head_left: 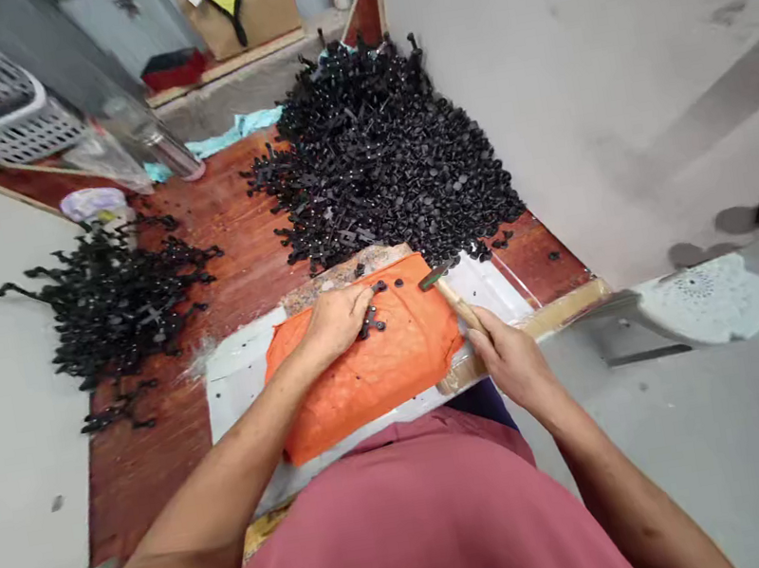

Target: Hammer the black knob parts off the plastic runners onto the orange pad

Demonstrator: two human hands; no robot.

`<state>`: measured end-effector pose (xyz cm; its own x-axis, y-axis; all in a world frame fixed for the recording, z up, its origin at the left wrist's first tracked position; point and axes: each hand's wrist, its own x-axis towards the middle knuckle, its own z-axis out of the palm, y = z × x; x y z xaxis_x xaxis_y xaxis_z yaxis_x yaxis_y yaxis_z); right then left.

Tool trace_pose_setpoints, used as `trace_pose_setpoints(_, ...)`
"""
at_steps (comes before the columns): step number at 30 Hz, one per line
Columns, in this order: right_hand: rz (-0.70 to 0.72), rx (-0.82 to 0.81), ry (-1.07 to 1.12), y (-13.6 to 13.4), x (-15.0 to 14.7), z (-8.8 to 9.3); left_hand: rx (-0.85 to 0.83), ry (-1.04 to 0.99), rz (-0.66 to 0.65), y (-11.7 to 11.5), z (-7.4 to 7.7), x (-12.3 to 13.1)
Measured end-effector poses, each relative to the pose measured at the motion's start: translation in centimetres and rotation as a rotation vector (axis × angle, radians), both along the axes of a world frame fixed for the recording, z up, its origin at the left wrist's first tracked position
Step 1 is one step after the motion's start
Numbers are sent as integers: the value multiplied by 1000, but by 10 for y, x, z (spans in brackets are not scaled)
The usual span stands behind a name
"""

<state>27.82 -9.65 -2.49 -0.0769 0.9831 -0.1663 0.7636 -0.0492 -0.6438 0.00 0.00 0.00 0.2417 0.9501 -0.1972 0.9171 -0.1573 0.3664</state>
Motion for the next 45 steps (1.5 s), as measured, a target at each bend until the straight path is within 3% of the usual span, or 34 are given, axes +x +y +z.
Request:
trace_pose_setpoints(7, 120, 286, -38, 13, -15, 25, 87, -49, -27, -2, -2, -3)
trace_pose_setpoints(10, 171, 338, -99, 23, -28, 33, 92, -45, -34, -2, -3, -4)
trace_pose_setpoints(14, 263, 279, -300, 29, -39, 25, 80, -30, -29, -2, -3, -5)
trace_pose_setpoints(18, 206, 321, -291, 29, -39, 18, 51, -70, -38, -1, -2, -5)
trace_pose_setpoints(21, 223, 258, -333, 30, -40, 18, 18, -84, -23, 1, -1, -5)
trace_pose_setpoints(29, 105, 304, -22, 35, -30, 29, -51, -251, 40, 8, 0, -11)
trace_pose_setpoints(45, 84, 204, -70, 25, -20, 17, 36, -196, -10, 1, -1, -6)
